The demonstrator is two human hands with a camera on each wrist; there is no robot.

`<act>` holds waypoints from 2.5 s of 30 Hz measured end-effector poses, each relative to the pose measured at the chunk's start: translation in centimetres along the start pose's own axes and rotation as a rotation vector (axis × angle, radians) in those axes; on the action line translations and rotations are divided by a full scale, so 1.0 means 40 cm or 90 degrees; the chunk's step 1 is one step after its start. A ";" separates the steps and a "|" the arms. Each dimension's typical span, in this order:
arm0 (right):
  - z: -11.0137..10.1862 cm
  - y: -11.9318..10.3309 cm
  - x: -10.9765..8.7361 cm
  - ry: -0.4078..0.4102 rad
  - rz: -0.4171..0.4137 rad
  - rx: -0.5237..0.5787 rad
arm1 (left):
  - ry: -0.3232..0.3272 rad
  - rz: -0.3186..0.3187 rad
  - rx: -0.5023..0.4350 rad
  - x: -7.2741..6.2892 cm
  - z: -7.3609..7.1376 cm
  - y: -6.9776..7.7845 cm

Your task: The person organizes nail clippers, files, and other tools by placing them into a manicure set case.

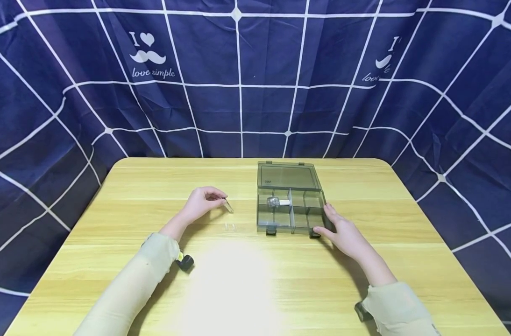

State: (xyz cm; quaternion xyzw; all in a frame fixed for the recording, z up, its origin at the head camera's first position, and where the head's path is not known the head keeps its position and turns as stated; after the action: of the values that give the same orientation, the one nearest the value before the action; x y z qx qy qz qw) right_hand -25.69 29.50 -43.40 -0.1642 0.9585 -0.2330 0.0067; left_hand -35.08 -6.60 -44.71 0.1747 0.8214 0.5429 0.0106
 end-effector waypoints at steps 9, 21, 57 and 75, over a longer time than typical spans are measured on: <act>0.000 0.000 -0.001 0.001 0.002 0.000 | 0.024 -0.004 -0.115 -0.001 0.004 0.043; 0.003 0.007 0.001 -0.003 0.004 -0.001 | 0.015 0.009 -0.191 0.017 0.053 0.123; -0.002 0.007 0.002 0.005 0.001 0.006 | -0.128 0.107 -0.035 0.078 0.431 0.271; -0.007 0.008 0.002 0.012 0.001 0.007 | -0.201 0.177 0.141 0.070 0.526 0.286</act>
State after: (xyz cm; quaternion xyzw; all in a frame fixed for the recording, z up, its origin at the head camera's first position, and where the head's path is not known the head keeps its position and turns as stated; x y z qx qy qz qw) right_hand -25.89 29.86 -43.29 -0.1608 0.9574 -0.2400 -0.0015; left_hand -30.21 16.92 -42.62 0.3690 0.8320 0.4119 0.0452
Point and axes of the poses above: each hand's wrist, its own x-axis towards the middle knuckle, its own z-axis out of the palm, y = z × x, the point moved 8 cm from there along x, towards the middle knuckle, and after that the axes turned 4 degrees about -z, right-handed, at the moved point
